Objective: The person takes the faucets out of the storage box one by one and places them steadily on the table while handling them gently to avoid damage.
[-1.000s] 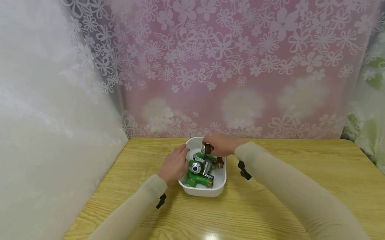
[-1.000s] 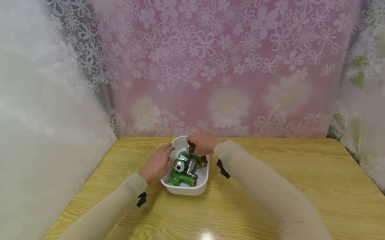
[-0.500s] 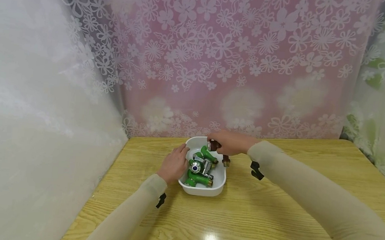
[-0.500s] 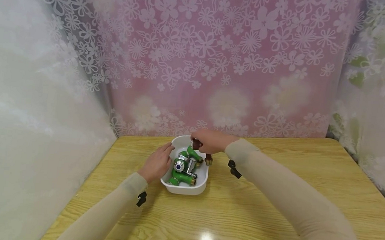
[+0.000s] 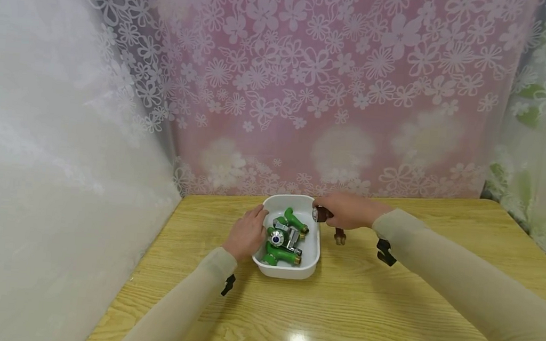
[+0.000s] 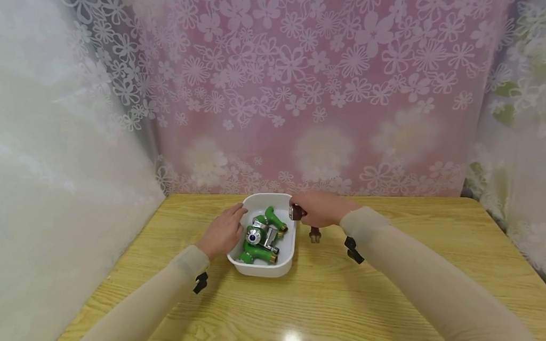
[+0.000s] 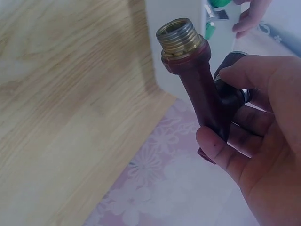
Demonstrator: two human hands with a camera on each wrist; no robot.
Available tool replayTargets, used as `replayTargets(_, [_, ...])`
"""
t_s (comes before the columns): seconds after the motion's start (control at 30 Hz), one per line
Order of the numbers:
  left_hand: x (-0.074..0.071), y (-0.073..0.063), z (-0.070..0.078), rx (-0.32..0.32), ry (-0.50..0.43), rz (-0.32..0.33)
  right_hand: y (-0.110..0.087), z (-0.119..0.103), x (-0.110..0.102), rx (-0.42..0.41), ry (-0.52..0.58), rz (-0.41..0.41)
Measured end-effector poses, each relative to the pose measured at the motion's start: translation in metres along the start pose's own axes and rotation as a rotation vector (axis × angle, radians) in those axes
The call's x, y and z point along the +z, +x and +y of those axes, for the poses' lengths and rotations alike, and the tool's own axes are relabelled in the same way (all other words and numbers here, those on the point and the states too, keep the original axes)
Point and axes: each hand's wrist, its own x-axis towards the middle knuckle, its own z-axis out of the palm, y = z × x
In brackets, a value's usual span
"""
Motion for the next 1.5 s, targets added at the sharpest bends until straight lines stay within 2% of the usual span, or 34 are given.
replayTargets(0.13, [0.001,-0.001,-0.001,-0.007,-0.001,-0.008,-0.004,0.008,0.007,-0.001,0.004,-0.001])
replayTargets(0.5, [-0.001,0.000,0.001,-0.024,-0.005,-0.023,-0.008,0.028,0.025,0.051,0.023,-0.065])
replayTargets(0.83, [-0.001,0.001,0.004,-0.007,-0.019,-0.021,-0.004,0.043,0.047,0.100,0.038,-0.085])
replayTargets(1.33, [0.002,0.000,0.001,-0.029,-0.014,-0.026,0.008,0.050,0.060,0.144,0.077,-0.057])
replayTargets(1.5, [0.002,-0.001,0.002,-0.031,-0.019,-0.024,0.010,0.049,0.062,0.121,0.054,-0.043])
